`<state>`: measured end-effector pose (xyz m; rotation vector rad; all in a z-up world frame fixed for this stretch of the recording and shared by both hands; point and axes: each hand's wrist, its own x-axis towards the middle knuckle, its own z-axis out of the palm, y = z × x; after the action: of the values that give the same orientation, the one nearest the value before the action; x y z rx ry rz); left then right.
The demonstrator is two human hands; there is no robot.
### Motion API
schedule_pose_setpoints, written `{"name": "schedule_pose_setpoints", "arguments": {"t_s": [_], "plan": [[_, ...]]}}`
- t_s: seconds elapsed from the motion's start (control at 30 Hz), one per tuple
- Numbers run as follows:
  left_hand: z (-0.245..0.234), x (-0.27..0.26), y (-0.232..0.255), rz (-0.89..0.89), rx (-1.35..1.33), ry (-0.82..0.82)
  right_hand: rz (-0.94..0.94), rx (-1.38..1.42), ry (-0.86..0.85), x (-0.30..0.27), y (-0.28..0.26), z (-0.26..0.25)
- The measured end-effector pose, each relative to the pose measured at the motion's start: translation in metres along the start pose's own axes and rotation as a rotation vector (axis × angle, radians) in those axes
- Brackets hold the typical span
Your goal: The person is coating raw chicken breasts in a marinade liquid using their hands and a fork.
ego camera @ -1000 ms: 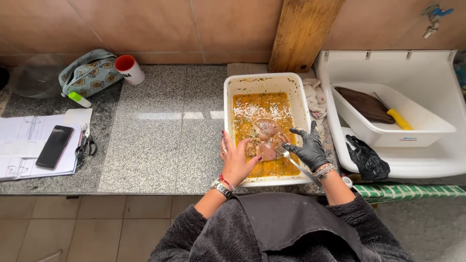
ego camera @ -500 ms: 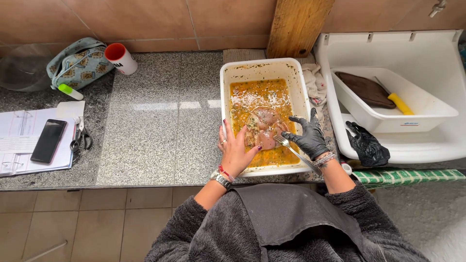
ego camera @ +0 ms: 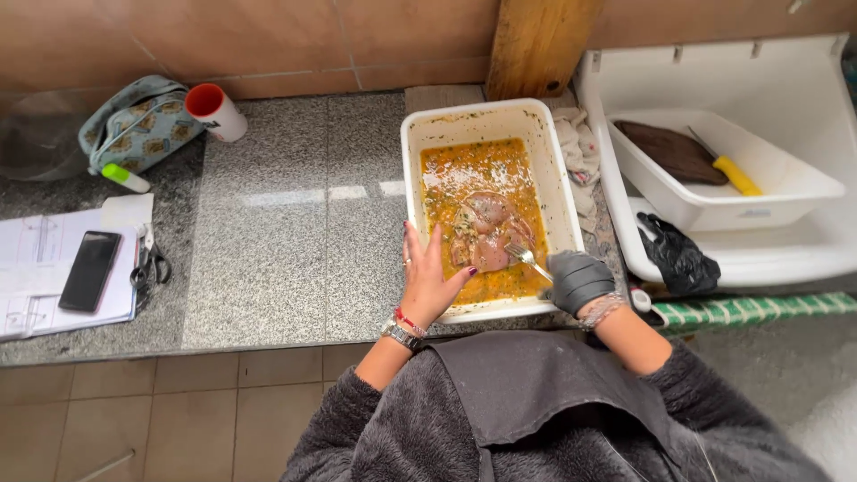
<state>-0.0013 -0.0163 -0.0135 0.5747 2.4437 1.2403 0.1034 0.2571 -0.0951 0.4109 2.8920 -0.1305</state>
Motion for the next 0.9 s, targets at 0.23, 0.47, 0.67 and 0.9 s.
{"name": "schedule_pose_setpoints", "arguments": {"t_s": [0.23, 0.47, 0.67, 0.9], "plan": [[0.004, 0.004, -0.018, 0.084, 0.044, 0.059, -0.070, -0.206, 0.263, -0.001, 0.006, -0.026], [0.001, 0.010, -0.020, 0.002, -0.388, 0.170, -0.016, -0.325, -0.221, 0.092, 0.007, -0.161], [0.036, 0.020, -0.072, 0.051, -0.509, 0.238, -0.213, -0.372, -0.373, 0.185, 0.043, -0.155], [0.024, 0.016, -0.059, -0.004, -0.499, 0.196, -0.265, -0.471, -0.236, 0.270, -0.002, -0.166]]}}
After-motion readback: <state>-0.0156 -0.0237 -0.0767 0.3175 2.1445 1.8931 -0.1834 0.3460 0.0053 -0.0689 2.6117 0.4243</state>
